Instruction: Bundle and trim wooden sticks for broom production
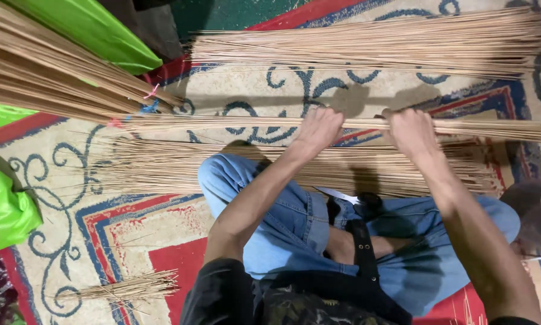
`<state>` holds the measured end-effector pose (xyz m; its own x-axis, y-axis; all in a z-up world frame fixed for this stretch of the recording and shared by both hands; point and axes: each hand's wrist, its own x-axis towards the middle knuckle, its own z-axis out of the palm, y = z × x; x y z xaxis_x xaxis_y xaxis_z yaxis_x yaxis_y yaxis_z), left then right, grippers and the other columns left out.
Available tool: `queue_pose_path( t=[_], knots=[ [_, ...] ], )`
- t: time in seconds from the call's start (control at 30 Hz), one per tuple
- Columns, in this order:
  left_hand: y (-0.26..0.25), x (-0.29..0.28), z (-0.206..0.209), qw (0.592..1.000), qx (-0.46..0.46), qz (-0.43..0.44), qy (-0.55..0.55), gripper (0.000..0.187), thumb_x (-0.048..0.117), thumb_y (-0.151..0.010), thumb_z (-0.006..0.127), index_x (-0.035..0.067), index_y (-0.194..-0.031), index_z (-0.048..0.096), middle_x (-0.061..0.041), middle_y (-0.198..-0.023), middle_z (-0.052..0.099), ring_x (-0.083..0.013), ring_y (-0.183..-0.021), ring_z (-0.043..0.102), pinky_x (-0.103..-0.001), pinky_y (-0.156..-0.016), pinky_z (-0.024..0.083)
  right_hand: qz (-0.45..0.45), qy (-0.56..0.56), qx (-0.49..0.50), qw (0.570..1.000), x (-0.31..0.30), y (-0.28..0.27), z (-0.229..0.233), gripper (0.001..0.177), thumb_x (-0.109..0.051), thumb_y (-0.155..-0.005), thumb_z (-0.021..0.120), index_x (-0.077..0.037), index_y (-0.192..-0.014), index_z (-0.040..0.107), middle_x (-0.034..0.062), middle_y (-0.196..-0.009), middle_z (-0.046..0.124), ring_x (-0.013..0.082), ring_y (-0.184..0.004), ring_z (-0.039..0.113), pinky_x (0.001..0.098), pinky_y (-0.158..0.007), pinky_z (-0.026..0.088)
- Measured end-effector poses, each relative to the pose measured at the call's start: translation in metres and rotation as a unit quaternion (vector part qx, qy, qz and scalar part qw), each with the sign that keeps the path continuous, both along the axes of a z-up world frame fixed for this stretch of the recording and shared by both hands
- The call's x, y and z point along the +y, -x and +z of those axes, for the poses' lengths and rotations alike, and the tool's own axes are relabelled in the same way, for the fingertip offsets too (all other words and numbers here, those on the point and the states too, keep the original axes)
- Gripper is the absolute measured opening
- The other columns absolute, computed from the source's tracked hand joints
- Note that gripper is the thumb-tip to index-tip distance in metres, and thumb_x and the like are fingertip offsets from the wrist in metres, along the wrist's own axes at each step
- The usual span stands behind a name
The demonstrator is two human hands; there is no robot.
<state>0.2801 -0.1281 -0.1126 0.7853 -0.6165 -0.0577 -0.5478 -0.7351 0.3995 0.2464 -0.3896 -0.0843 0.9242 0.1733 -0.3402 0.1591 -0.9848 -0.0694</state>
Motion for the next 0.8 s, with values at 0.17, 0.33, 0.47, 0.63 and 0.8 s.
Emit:
queue_pose_path(
  t=[0.17, 0.33, 0.47, 0.63, 0.8],
  knots=[
    [0.028, 0.049, 0.014, 0.999, -0.009, 0.042, -0.031, 0.024, 0.031, -0.079, 0.074, 0.007, -0.08, 0.075, -0.017, -0.073, 0.073, -0.0397, -0.078, 0.077, -0.051, -0.067, 0.061, -0.009, 0.012, -0.029, 0.999, -0.013, 0.029, 0.06, 0.036, -0.033, -0.089, 0.069, -0.019, -0.121, 0.078, 0.0227, -0.092, 0.079, 0.045, -0.093, 0.077, 0.0559, -0.084, 0.06],
    [0.078, 0.071, 0.055, 0.994, 0.016, 0.073, -0.074, 0.026, 0.03, -0.082, 0.068, 0.006, -0.08, 0.077, -0.017, -0.073, 0.074, -0.0387, -0.079, 0.077, -0.05, -0.07, 0.062, -0.004, 0.067, -0.059, 0.996, -0.01, 0.063, 0.013, 0.031, -0.036, -0.087, 0.072, -0.024, -0.113, 0.082, 0.0177, -0.087, 0.08, 0.0395, -0.089, 0.078, 0.0509, -0.08, 0.062],
    [0.122, 0.058, 0.096, 0.993, 0.049, 0.079, -0.07, 0.026, 0.031, -0.084, 0.065, 0.009, -0.085, 0.079, -0.016, -0.078, 0.076, -0.0362, -0.084, 0.078, -0.049, -0.073, 0.062, 0.041, 0.038, -0.046, 0.997, 0.063, 0.091, 0.031, 0.025, -0.028, -0.082, 0.065, -0.014, -0.095, 0.082, 0.0159, -0.082, 0.078, 0.0381, -0.084, 0.078, 0.0501, -0.076, 0.061],
    [0.134, 0.071, 0.114, 0.996, 0.02, 0.061, -0.066, 0.025, 0.029, -0.081, 0.069, 0.007, -0.084, 0.08, -0.018, -0.078, 0.075, -0.0397, -0.081, 0.077, -0.05, -0.073, 0.062, 0.053, -0.018, -0.05, 0.997, 0.09, 0.121, 0.09, 0.03, -0.029, -0.08, 0.063, -0.007, -0.09, 0.082, 0.0199, -0.08, 0.076, 0.0439, -0.082, 0.076, 0.0538, -0.073, 0.06],
    [0.143, 0.077, 0.086, 0.997, 0.002, 0.059, -0.053, 0.024, 0.029, -0.079, 0.068, 0.007, -0.084, 0.078, -0.019, -0.076, 0.072, -0.0427, -0.079, 0.075, -0.051, -0.071, 0.061, 0.009, -0.003, -0.034, 0.999, 0.081, 0.15, 0.099, 0.031, -0.033, -0.077, 0.066, -0.012, -0.094, 0.081, 0.0188, -0.077, 0.074, 0.0438, -0.081, 0.076, 0.0543, -0.073, 0.06]
  ],
)
